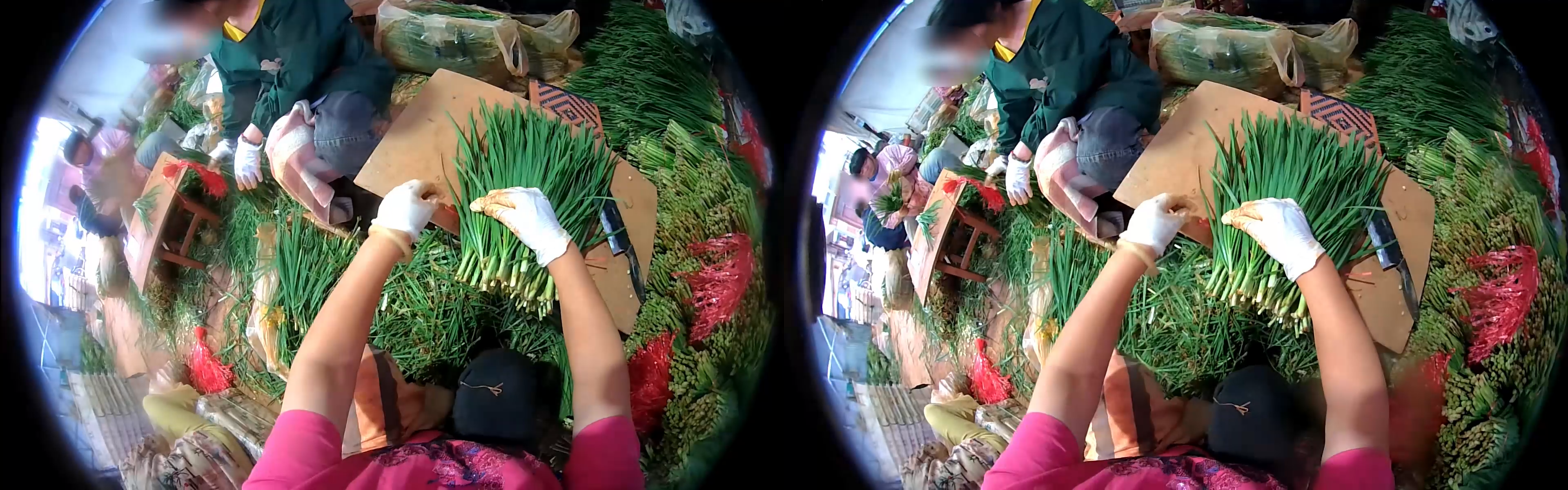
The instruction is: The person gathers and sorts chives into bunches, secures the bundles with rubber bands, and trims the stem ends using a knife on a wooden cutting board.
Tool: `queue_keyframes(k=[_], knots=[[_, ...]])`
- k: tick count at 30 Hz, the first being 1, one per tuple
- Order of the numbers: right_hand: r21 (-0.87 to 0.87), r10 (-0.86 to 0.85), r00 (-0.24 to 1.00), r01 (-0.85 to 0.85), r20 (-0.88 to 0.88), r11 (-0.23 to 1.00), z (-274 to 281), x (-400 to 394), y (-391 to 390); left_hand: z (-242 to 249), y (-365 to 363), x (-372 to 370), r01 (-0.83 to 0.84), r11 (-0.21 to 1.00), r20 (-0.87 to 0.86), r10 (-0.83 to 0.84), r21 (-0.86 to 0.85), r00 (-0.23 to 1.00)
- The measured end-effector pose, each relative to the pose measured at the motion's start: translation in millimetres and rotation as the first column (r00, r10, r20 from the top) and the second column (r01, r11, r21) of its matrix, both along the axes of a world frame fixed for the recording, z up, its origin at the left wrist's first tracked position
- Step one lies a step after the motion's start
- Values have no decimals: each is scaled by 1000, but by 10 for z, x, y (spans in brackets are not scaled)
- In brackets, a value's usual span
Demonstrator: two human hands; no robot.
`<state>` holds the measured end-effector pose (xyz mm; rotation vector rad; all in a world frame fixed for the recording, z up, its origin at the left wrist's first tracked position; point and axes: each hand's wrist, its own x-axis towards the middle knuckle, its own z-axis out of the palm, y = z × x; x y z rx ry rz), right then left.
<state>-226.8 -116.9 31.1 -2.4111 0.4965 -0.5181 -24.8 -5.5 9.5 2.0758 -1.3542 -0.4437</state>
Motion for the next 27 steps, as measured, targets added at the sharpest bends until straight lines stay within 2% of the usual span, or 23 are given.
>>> queue_keyframes(k=[3, 6, 7, 10, 11, 13, 14, 15, 16, 18, 19, 20, 21, 22, 23, 24, 25, 26, 27], knots=[[23, 4, 999, -3, -34, 1000, 33, -3, -5, -47, -217, 0, 99, 979, 154, -127, 178, 980], [-33, 8, 1000, -9, -13, 999, 3, -9, -8, -74, -352, 8, 214, 921, 170, -279, 324, 945], [26, 4, 1000, -3, -30, 1000, 3, -13, -7, -72, -377, -7, 236, 899, 172, -316, 369, 933], [-11, 7, 1000, -7, 30, 1000, -67, -17, -28, 35, -375, -85, 215, 871, 251, -350, 441, 903], [-115, 32, 999, -28, 39, 993, -86, -13, -46, 30, -355, -103, 196, 877, 287, -343, 438, 895], [-219, 58, 998, -49, 37, 975, -74, 2, -32, 19, -349, -176, 175, 889, 356, -340, 423, 870], [-272, 54, 998, -45, 27, 961, -72, -31, -36, 30, -366, -172, 254, 858, 361, -432, 446, 827], [-202, 45, 995, -25, 94, 979, -67, -35, -24, 107, -369, -189, 259, 845, 284, -421, 467, 861], [-228, -16, 982, 60, 188, 972, 42, -37, 18, 165, -370, -202, 269, 828, 206, -411, 491, 888], [-307, -72, 926, 195, 369, 932, 286, -168, 12, -161, -434, -118, 228, 925, 250, -308, 304, 918], [-145, -118, 900, 194, 419, 970, 514, -303, 38, -104, -425, -159, 188, 940, 208, -252, 283, 945], [-142, -209, 879, 294, 429, 945, 752, -528, 138, -137, -457, -153, 187, 945, 223, -250, 268, 942], [-6, -341, 825, 385, 451, 923, 832, -745, 191, -149, -470, -154, 197, 949, 218, -252, 247, 943], [232, -477, 723, 419, 499, 878, 823, -931, 218, -154, -482, -160, 202, 953, 212, -250, 224, 945], [319, -581, 682, 485, 444, 814, 837, -1180, 239, -139, -489, -181, 198, 953, 220, -249, 231, 943], [174, -681, 690, 660, 245, 731, 905, -1411, 294, -101, -496, -203, 194, 952, 229, -249, 237, 941], [256, -771, 627, 732, 106, 631, 746, -1635, 274, -72, -511, -213, 189, 952, 241, -248, 242, 938], [270, -814, 514, 852, -270, 448, 685, -1815, 281, -64, -521, -207, 207, 949, 226, -262, 239, 938], [156, -780, 469, 881, -414, 447, 521, -1970, 264, -57, -524, -192, 223, 945, 212, -275, 238, 938]])
